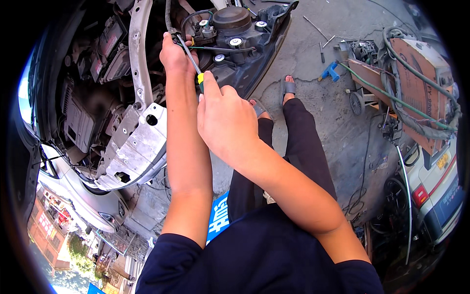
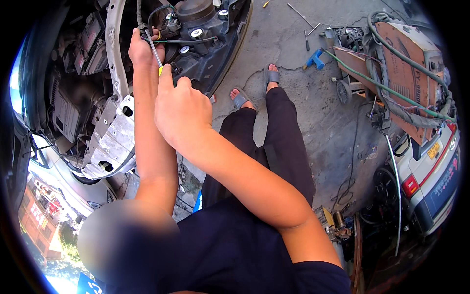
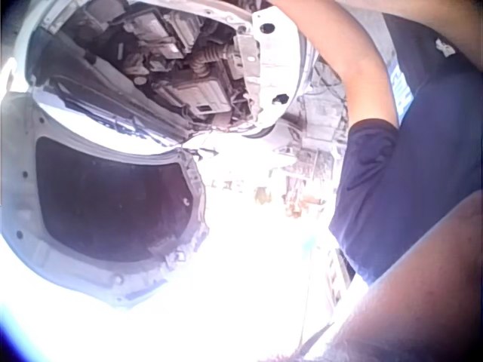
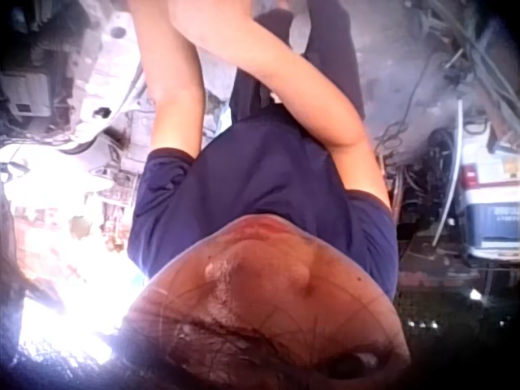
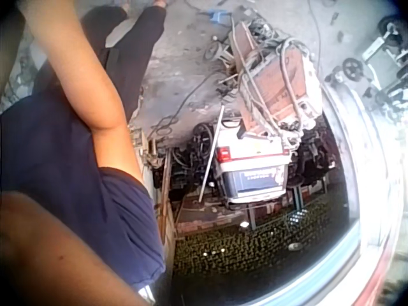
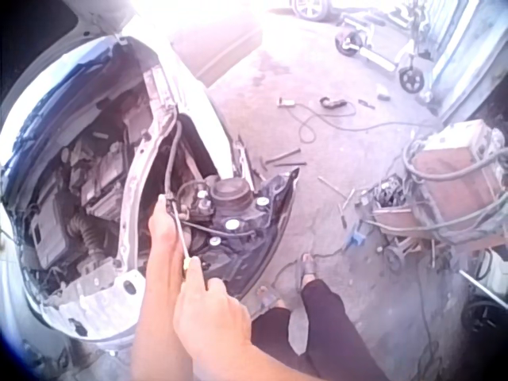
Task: The person uses a screwdriver to remove screws from the front of a white car, detaching the headlight assembly. They then use a hammer to tap and pry the bumper area to release the remaining fasteners and fully remove the headlight unit.
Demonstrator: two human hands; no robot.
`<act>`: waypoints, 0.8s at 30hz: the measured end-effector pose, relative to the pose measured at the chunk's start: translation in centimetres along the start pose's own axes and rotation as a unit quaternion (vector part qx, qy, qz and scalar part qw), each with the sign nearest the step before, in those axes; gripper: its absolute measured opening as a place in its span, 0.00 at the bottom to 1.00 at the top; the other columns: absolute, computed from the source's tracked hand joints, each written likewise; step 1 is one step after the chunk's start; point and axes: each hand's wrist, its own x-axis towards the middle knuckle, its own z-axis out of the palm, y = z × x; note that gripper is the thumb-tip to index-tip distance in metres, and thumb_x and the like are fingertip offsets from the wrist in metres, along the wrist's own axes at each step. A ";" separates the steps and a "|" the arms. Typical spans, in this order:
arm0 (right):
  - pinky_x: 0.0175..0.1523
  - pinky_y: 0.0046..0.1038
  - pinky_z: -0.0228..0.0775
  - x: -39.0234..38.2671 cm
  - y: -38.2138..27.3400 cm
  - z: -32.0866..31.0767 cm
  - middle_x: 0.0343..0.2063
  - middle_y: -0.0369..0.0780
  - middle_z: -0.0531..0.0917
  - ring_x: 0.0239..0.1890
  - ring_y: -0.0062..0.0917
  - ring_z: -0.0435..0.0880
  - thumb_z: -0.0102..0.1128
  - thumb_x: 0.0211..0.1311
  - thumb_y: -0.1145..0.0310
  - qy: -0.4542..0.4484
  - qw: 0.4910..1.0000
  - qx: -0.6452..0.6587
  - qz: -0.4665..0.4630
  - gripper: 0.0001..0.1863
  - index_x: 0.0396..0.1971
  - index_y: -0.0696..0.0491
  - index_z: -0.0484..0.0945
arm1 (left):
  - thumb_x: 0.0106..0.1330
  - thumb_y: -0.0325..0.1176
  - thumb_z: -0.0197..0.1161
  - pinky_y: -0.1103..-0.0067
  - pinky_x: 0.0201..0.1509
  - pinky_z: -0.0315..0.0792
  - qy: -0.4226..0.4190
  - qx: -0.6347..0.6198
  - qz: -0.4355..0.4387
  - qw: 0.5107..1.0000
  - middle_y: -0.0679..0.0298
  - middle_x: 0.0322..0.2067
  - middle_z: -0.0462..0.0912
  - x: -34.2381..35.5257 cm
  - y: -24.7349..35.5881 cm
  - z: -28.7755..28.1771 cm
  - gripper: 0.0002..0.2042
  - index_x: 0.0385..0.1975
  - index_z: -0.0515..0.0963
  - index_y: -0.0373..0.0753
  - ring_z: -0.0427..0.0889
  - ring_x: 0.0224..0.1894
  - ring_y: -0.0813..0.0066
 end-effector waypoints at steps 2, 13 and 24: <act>0.42 0.43 0.76 0.3 0.3 0.0 0.32 0.53 0.81 0.34 0.50 0.84 0.52 0.68 0.66 -0.003 0.999 0.034 0.011 0.24 0.61 0.61 0.68 | 0.76 0.47 0.46 0.77 0.32 0.70 -0.004 -0.006 0.001 1.000 0.58 0.27 0.78 0.1 0.0 -0.1 0.16 0.39 0.70 0.38 0.73 0.24 0.74; 0.35 0.41 0.74 -1.3 0.5 -2.4 0.31 0.46 0.80 0.27 0.44 0.83 0.56 0.63 0.68 0.040 0.998 -0.022 -0.036 0.22 0.58 0.55 0.74 | 0.76 0.44 0.46 0.74 0.36 0.74 -0.004 -0.048 -0.004 0.999 0.56 0.28 0.77 0.8 -0.1 -0.5 0.17 0.39 0.70 0.34 0.76 0.29 0.67; 0.22 0.34 0.71 0.2 1.2 -2.3 0.28 0.38 0.76 0.18 0.33 0.80 0.64 0.51 0.69 0.124 0.966 -0.174 -0.144 0.25 0.54 0.47 0.80 | 0.77 0.42 0.46 0.72 0.36 0.73 -0.003 -0.027 0.021 0.999 0.56 0.29 0.77 0.5 -0.4 -0.3 0.16 0.37 0.71 0.34 0.75 0.30 0.66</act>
